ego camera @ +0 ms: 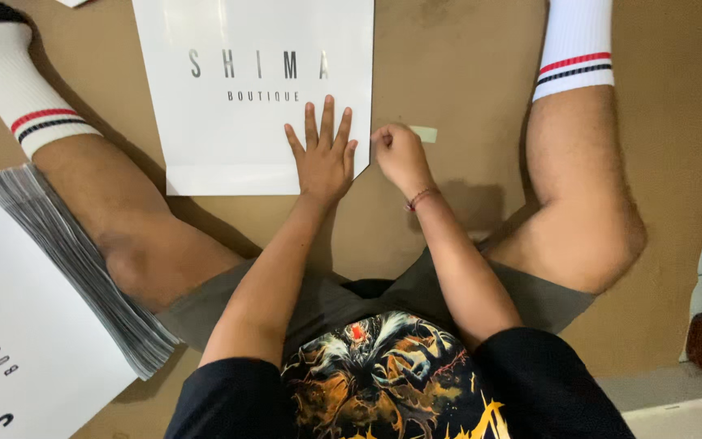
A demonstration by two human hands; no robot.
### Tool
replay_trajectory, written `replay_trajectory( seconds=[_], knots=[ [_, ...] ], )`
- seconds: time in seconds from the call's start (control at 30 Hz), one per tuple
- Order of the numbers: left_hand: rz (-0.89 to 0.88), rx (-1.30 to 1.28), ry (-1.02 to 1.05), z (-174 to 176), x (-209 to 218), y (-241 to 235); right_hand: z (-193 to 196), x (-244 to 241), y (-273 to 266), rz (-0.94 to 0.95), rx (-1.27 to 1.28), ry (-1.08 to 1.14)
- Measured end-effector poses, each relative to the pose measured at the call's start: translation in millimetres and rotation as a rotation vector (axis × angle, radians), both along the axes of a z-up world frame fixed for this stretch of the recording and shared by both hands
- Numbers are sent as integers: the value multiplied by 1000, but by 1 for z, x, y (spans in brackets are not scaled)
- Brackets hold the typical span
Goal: The person sits on the floor and repeatedly folds white printed paper sheets into smaller rectangles. They use a small rectangular tool to press and crease the folds, then stack the finished pieces to the side.
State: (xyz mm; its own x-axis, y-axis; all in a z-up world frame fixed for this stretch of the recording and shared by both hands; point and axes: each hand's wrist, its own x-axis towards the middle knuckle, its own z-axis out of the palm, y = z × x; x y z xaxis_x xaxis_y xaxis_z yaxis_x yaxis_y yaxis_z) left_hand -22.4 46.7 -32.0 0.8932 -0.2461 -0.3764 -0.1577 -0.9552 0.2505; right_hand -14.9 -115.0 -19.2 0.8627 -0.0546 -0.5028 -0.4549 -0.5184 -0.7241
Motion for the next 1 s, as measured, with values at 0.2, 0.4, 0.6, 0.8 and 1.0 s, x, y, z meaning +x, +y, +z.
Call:
replay_trajectory(
  seconds=[0.2, 0.4, 0.6, 0.8, 1.0],
  knots=[
    [31, -15, 5, 8, 0, -7, 14, -15, 8, 18, -101, -96],
    [55, -92, 50, 10, -3, 0, 38, 1, -48, 316, -512, -140],
    [36, -116, 115, 30, 3, 3, 46, 30, -36, 274, -211, -185],
    [29, -164, 120, 23, 11, 4, 35, 47, -13, 501, -329, -570],
    [41, -255, 253, 15, 21, 10, -8, -44, -7, 622, -348, -944]
  ],
)
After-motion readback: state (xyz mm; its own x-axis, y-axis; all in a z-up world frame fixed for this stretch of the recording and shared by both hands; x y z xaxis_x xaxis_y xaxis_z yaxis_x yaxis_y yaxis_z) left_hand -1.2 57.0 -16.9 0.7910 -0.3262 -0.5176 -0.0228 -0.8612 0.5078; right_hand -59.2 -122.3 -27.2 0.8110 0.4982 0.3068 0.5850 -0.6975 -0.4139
